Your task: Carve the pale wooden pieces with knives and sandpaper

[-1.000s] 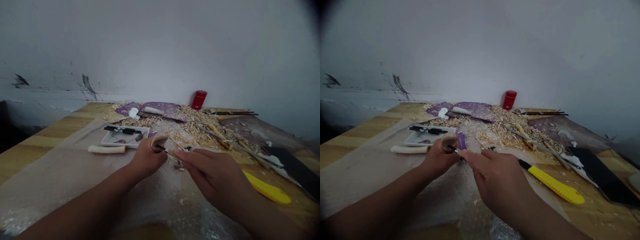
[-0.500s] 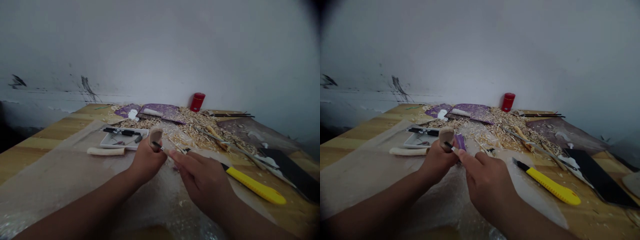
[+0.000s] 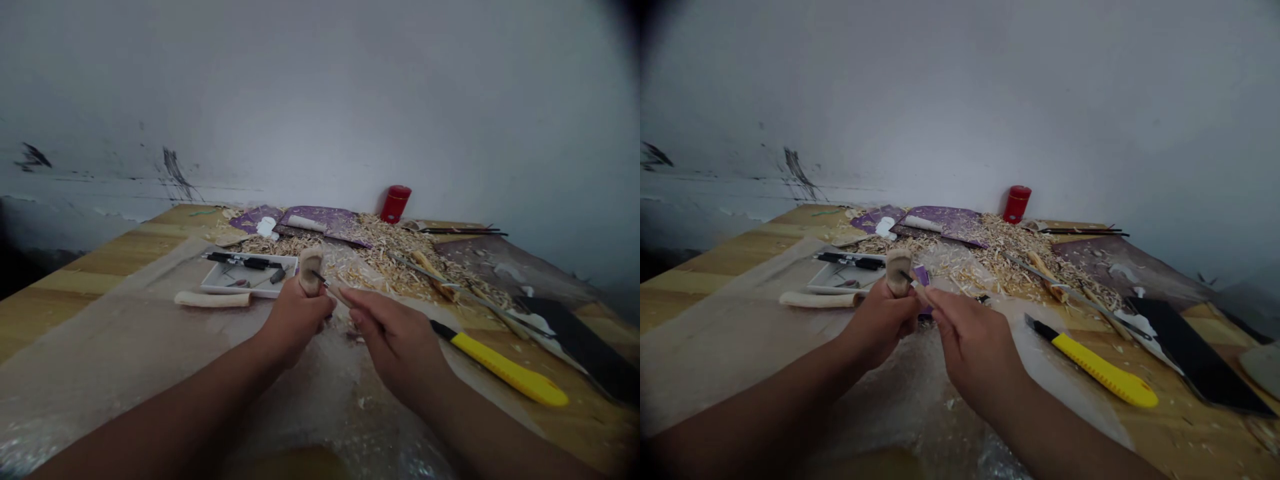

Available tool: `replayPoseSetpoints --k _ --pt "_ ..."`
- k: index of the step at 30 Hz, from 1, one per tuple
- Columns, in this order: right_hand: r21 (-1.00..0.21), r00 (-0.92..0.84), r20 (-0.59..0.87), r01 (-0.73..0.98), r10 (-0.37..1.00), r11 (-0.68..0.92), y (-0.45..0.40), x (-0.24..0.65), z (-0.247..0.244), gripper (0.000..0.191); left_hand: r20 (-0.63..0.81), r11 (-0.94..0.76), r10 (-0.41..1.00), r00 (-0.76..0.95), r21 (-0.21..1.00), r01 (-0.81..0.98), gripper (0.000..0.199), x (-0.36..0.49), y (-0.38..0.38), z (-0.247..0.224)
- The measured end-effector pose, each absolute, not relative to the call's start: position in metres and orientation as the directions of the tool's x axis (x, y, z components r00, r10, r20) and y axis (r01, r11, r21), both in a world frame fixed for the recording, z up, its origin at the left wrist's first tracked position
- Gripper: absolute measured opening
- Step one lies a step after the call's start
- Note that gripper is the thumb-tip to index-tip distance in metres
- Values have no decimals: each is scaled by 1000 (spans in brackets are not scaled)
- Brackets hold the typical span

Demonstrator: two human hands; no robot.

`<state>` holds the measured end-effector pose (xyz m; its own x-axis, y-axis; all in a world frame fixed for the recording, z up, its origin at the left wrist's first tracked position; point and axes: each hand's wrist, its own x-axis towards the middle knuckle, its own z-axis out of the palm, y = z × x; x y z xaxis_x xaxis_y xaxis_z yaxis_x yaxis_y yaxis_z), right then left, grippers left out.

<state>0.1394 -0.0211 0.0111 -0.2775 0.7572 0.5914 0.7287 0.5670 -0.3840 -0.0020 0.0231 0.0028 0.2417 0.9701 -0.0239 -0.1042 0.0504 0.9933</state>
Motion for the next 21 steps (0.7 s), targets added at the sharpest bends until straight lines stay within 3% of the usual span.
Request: replayPoseSetpoints --k 8,13,21 --pt "-325 -343 531 762 775 560 -27 154 26 28 117 -141 968 221 985 100 10 -11 33 -3" --pt "-292 -368 494 783 788 549 -32 157 32 27 228 -303 943 241 889 344 6 -11 30 1" --pt "-227 -350 553 810 757 540 -32 150 28 28 201 -250 967 158 873 418 12 -6 27 1"
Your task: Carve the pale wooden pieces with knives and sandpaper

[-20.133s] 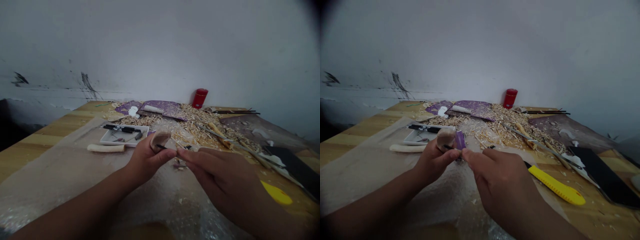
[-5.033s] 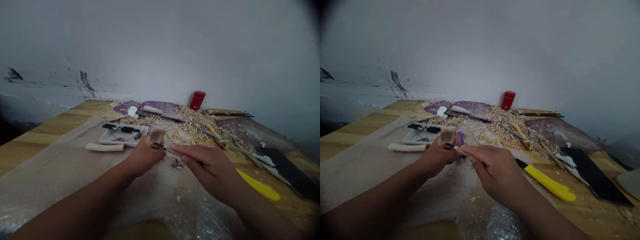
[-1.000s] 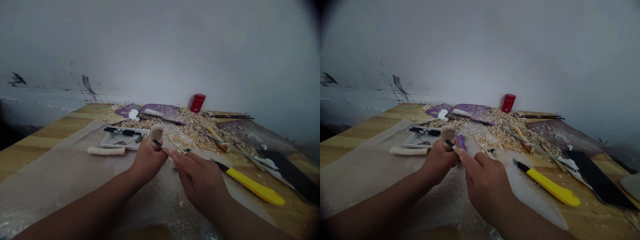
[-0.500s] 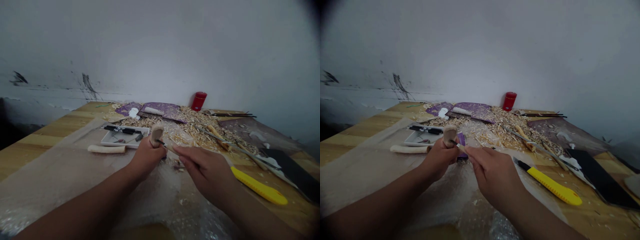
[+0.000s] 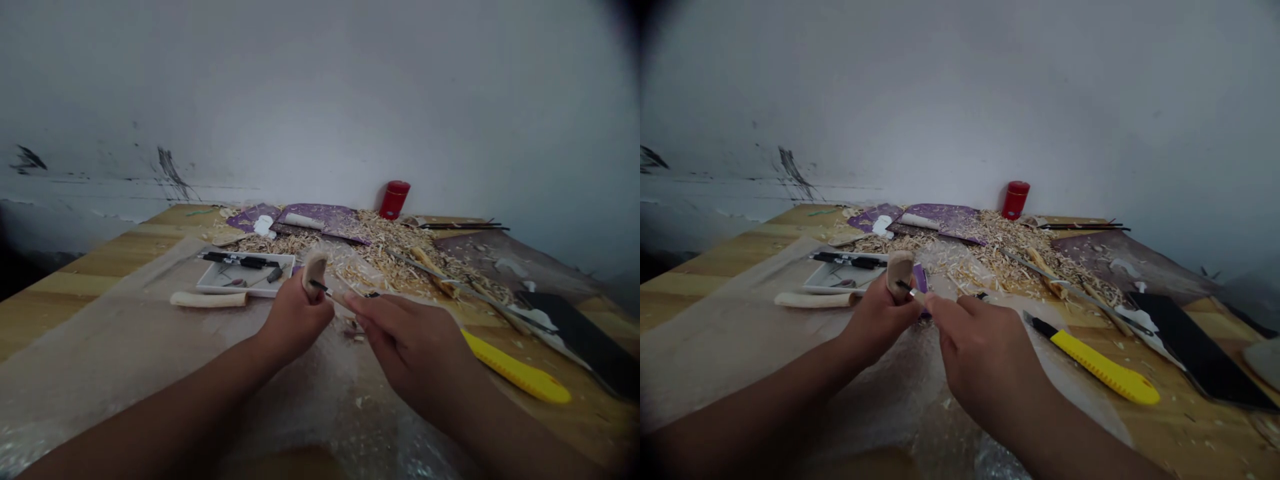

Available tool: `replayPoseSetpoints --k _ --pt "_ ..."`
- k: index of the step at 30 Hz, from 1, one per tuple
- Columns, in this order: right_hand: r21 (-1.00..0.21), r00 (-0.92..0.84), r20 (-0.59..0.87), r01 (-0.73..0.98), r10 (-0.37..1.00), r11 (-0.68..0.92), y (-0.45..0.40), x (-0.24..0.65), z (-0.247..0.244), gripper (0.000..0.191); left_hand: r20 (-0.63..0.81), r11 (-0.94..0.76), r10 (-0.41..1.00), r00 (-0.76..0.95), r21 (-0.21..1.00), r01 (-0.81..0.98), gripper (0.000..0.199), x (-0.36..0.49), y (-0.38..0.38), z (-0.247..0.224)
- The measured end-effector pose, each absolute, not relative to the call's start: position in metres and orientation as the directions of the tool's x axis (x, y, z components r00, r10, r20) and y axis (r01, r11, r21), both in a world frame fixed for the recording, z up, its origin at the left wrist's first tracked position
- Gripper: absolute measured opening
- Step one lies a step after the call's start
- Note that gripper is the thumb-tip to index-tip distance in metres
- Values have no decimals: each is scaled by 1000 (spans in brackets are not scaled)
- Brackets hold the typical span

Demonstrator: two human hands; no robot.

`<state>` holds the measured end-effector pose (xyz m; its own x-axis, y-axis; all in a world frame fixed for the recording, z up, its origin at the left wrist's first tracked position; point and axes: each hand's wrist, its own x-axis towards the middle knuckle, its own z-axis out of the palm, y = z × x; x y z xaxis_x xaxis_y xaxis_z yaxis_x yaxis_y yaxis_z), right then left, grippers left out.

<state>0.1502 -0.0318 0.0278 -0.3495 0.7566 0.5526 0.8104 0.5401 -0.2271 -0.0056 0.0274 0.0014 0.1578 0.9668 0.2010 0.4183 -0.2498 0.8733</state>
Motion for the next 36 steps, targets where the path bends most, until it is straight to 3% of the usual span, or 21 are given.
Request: replayPoseSetpoints --k 8,15,21,25,33,36 --pt "-221 -335 597 805 729 551 -31 142 21 33 156 -186 976 153 959 212 13 -3 24 6" --pt "-245 -304 617 803 726 543 -28 134 11 35 42 -33 983 177 998 -54 18 -1 21 3" --pt "-402 -233 606 735 760 546 -22 137 10 31 -52 136 957 286 949 -285 19 0 15 8" --pt "-418 -242 607 713 757 564 -23 147 19 28 6 50 965 261 977 -207 16 -4 20 6" --pt "-214 -357 521 825 775 523 -33 157 35 30 168 -176 955 246 984 10 12 -11 29 0" --pt "-148 -377 502 849 778 507 -37 158 38 30 252 -297 937 241 939 172 8 -13 29 1"
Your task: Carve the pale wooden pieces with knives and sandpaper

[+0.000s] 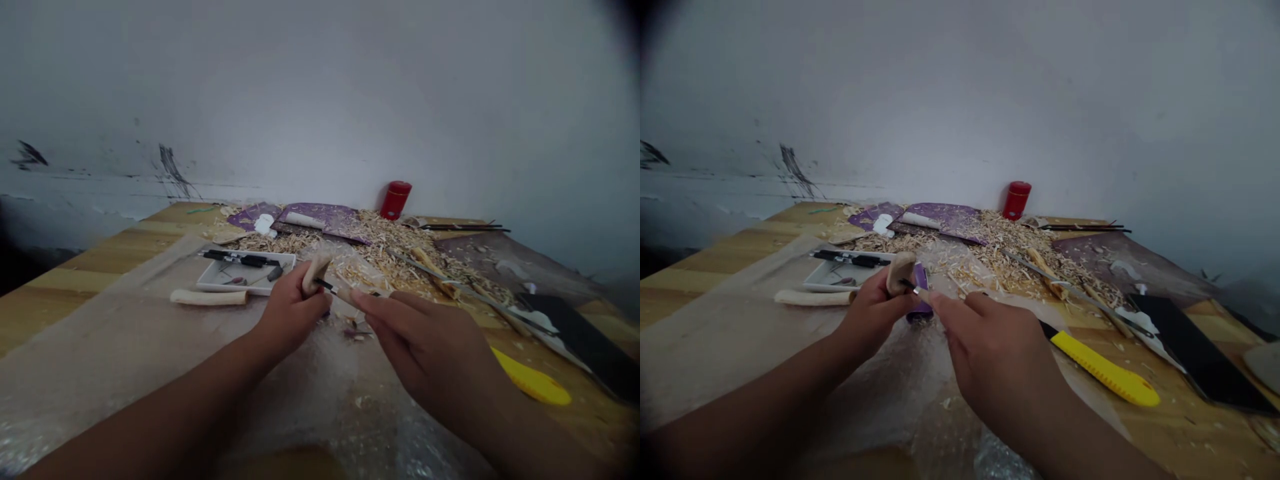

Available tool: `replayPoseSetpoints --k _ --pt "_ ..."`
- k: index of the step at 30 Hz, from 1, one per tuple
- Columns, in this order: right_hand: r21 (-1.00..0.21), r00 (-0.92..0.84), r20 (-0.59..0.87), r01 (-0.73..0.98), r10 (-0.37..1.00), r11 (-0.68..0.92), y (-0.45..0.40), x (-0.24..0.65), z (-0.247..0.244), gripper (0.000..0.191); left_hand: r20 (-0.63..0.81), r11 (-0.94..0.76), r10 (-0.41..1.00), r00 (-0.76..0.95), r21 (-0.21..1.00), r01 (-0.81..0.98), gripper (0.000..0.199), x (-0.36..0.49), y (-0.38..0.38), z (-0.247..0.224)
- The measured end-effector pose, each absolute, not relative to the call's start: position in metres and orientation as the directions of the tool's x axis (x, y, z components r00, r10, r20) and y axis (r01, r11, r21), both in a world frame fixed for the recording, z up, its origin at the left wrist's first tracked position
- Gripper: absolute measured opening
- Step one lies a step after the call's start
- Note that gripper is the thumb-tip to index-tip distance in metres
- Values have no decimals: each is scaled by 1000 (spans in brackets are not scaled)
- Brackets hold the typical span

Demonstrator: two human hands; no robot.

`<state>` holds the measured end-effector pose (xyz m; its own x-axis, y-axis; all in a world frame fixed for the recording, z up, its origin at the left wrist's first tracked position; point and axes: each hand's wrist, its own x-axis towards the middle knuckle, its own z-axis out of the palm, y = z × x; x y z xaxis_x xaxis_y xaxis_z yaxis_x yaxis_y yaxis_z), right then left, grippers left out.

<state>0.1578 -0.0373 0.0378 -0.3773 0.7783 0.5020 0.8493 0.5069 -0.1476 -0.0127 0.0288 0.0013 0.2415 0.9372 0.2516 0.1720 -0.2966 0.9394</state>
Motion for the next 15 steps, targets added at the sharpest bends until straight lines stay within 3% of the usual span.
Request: replayPoseSetpoints --k 4,7,15 --pt "-105 -384 504 862 774 496 -42 158 41 28 341 -423 904 258 803 420 6 -14 26 5" --pt "-66 -391 499 872 773 485 -43 156 41 27 359 -443 896 260 740 506 8 -13 23 7" --pt "-24 -428 549 851 719 524 -42 143 31 35 296 -310 951 91 904 293 15 -8 16 11"
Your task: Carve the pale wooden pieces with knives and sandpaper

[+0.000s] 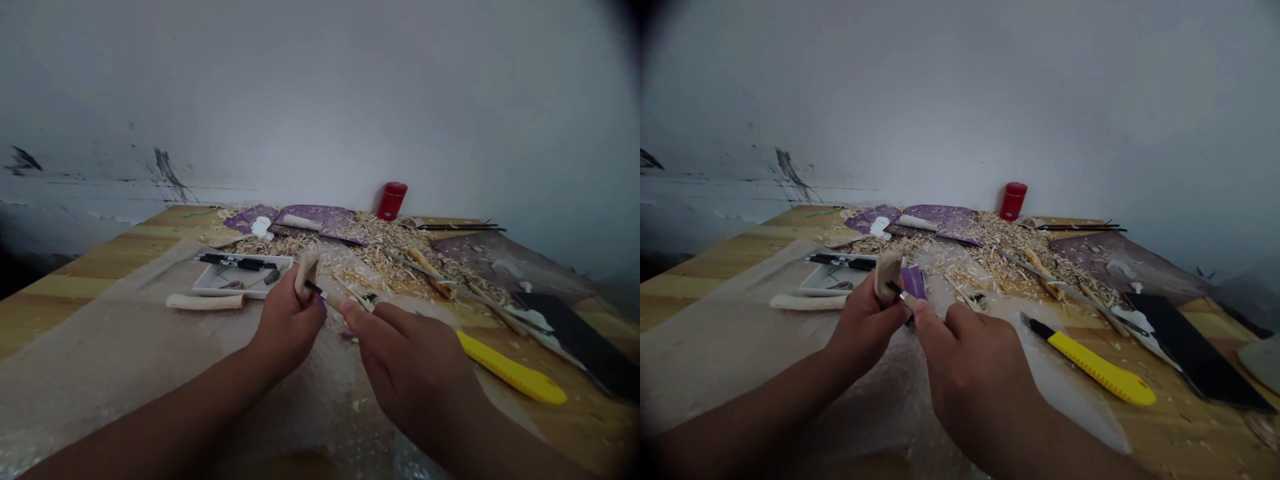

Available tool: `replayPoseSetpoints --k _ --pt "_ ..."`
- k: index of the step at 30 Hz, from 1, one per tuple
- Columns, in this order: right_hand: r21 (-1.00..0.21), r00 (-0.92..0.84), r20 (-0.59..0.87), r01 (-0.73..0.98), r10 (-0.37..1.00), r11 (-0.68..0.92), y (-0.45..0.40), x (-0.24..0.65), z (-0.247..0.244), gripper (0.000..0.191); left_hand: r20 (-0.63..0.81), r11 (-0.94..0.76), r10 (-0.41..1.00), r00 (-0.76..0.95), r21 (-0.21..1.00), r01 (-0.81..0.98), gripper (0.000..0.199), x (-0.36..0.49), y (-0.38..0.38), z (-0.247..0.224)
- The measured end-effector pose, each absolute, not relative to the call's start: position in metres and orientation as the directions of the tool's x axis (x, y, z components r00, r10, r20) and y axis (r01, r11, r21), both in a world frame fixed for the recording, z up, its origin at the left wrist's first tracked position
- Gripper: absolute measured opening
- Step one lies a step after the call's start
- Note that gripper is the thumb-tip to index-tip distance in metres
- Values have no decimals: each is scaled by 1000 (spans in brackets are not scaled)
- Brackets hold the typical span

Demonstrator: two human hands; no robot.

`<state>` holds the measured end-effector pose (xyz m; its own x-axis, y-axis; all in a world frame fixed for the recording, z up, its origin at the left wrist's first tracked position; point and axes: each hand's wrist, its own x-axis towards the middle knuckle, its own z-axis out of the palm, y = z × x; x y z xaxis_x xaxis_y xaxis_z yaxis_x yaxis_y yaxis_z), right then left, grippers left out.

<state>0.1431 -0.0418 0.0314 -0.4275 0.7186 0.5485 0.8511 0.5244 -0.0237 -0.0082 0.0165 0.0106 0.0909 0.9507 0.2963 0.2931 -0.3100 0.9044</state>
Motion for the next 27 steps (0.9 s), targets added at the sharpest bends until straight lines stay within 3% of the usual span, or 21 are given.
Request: replayPoseSetpoints --k 4,7,10,12,17,27 --pt "-41 -410 602 841 685 539 -40 140 26 34 239 -248 968 73 956 157 18 -8 15 11" --pt "-78 -398 597 836 697 544 -35 140 22 34 105 -103 990 95 994 -18 18 -4 12 10" --pt "-214 -375 535 807 757 550 -24 145 19 32 -80 118 979 186 973 -201 18 2 11 7" --pt "-311 -346 516 776 783 549 -17 150 18 30 -128 177 969 209 956 -235 18 3 14 6" --pt "-351 -332 537 749 776 563 -12 162 24 30 4 11 988 156 995 -96 15 -4 29 1" --pt "-166 -384 534 826 753 539 -24 161 27 35 192 -206 976 107 968 146 9 -12 34 -4"
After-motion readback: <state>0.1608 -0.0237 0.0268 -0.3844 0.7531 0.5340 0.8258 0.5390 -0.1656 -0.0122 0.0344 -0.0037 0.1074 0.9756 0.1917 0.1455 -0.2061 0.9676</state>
